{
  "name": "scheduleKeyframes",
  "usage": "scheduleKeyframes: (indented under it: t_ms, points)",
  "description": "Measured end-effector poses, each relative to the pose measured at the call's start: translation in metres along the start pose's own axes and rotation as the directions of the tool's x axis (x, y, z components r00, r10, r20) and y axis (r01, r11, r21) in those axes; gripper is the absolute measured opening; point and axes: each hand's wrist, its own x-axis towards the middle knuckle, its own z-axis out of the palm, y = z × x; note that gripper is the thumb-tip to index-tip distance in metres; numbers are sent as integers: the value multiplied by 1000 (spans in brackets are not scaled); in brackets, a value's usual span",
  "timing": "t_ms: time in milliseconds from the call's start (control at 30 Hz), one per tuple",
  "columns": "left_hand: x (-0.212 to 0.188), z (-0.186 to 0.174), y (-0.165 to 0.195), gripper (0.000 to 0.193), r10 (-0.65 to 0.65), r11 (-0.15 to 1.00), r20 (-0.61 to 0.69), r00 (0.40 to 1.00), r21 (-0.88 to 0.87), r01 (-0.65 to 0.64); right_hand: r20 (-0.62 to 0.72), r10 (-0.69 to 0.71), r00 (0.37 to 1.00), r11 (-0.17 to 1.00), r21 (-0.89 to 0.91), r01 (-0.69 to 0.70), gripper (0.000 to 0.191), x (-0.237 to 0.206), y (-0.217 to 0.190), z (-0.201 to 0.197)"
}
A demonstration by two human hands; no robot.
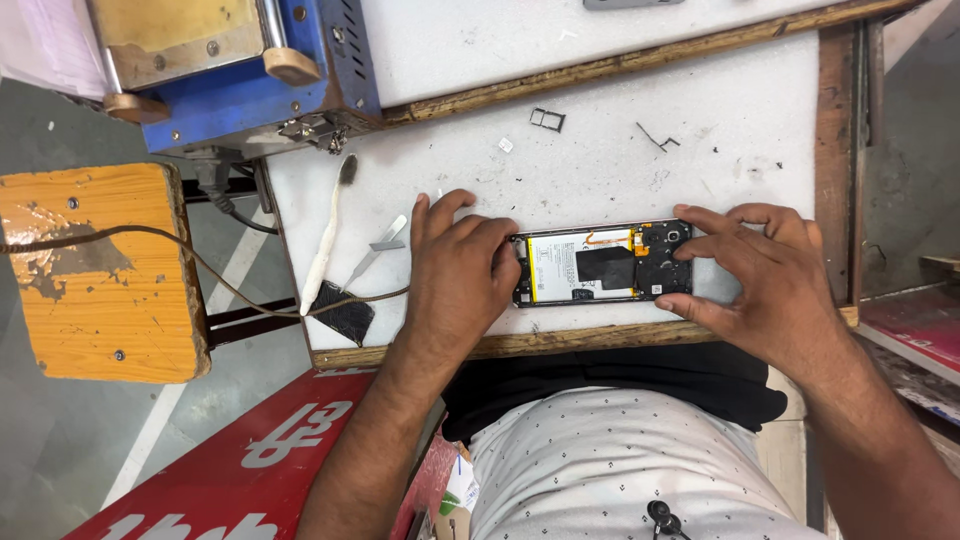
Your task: The person repairs a disassembled smartphone at a workbench. They use a red-handled screwdriver on the phone's internals, connect a charging cable to the phone, press and reposition internal components, lift the phone to view it, and continue manipulating the board and battery area by hand.
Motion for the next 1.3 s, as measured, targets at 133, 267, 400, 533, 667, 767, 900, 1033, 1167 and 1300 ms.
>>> scheduleKeyframes:
  t_ms: [133, 267, 400, 533, 667, 767, 900, 1033, 1167, 1300]
  points:
    - [6, 5, -2, 15, 13, 996, 34, 999, 84, -16, 0, -3, 1000, 998, -65, 3, 56, 0, 1, 0]
    - [4, 1, -10, 15, 39, 999, 5, 999, -17, -39, 6, -10, 1000, 998, -64, 10, 56, 0, 2, 1]
    - [-4, -7, -14, 23, -11, 991, -17, 1000, -136, 9, -20, -18, 1000, 999, -33, 17, 56, -1, 2, 3]
    - [-8, -8, -7, 30, 34, 994, 1, 999, -100, -34, 10, -18, 1000, 995, -99, 19, 58, -1, 4, 3]
    - [2, -2, -3, 20, -61, 996, 36, 997, -63, 64, 11, -23, 1000, 998, -65, 24, 59, -2, 4, 0]
    - [8, 1, -1, 16, -42, 999, 59, 997, 28, 41, 8, -22, 1000, 996, -83, 23, 60, -2, 3, -1]
    - [8, -2, -2, 15, 45, 995, 28, 999, 87, -48, 15, -25, 1000, 997, -72, 26, 59, -1, 1, 0]
    - [2, -14, -9, 17, 98, 994, 22, 995, -59, -97, 0, -17, 1000, 998, -57, 17, 57, -1, -1, 2]
    - [3, -10, -6, 20, 29, 999, 41, 999, -39, -27, 10, -17, 1000, 999, -33, 17, 59, -1, 1, 1]
    - [10, -3, -3, 15, 8, 997, 100, 995, 78, -15, 26, -9, 1000, 997, -81, 11, 59, 0, 1, -2]
